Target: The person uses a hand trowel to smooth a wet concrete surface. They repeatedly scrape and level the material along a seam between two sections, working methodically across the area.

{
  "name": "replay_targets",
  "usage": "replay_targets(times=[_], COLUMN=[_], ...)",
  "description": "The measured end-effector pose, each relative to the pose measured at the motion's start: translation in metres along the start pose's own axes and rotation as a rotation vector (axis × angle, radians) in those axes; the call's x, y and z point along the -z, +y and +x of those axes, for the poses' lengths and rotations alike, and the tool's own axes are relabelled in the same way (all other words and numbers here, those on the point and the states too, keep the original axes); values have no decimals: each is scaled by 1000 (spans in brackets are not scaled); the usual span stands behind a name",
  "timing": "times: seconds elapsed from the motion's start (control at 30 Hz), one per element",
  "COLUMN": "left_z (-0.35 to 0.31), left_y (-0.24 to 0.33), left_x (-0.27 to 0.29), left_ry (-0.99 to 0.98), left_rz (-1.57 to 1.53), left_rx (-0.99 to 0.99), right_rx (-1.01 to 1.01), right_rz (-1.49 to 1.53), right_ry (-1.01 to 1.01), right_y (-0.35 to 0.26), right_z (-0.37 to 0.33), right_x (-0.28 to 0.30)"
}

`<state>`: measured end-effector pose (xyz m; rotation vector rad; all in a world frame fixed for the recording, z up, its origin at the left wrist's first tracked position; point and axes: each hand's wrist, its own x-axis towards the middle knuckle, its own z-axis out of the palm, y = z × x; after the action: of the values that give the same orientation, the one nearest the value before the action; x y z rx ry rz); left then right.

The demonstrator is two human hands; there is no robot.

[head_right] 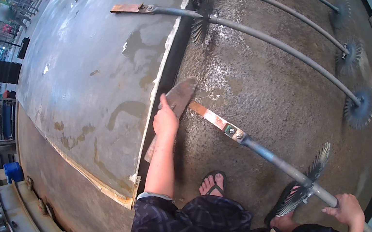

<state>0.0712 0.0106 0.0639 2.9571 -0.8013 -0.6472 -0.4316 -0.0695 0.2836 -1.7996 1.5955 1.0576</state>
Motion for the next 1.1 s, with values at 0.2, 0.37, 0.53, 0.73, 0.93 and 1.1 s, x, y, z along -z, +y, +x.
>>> replay_targets(times=[0.2,0.37,0.53,0.73,0.93,1.1], left_z=[-9,-16,-18,7,-65,-194], left_y=[0,5,4,-24,-11,-32], left_x=[-11,3,0,-24,13,69], left_ry=[-67,-132,-145,-59,144,33], left_rz=[27,72,97,-101,-62,67], left_rx=[-18,-89,-151,72,-93,-380], right_rx=[-25,7,14,82,131,136], right_rz=[20,3,0,-29,-91,-40], right_ry=[-25,-15,6,136,326,274], right_y=[5,5,5,6,29,70], right_z=[3,5,4,1,-3,-48], right_x=[-7,-5,-3,-1,11,63])
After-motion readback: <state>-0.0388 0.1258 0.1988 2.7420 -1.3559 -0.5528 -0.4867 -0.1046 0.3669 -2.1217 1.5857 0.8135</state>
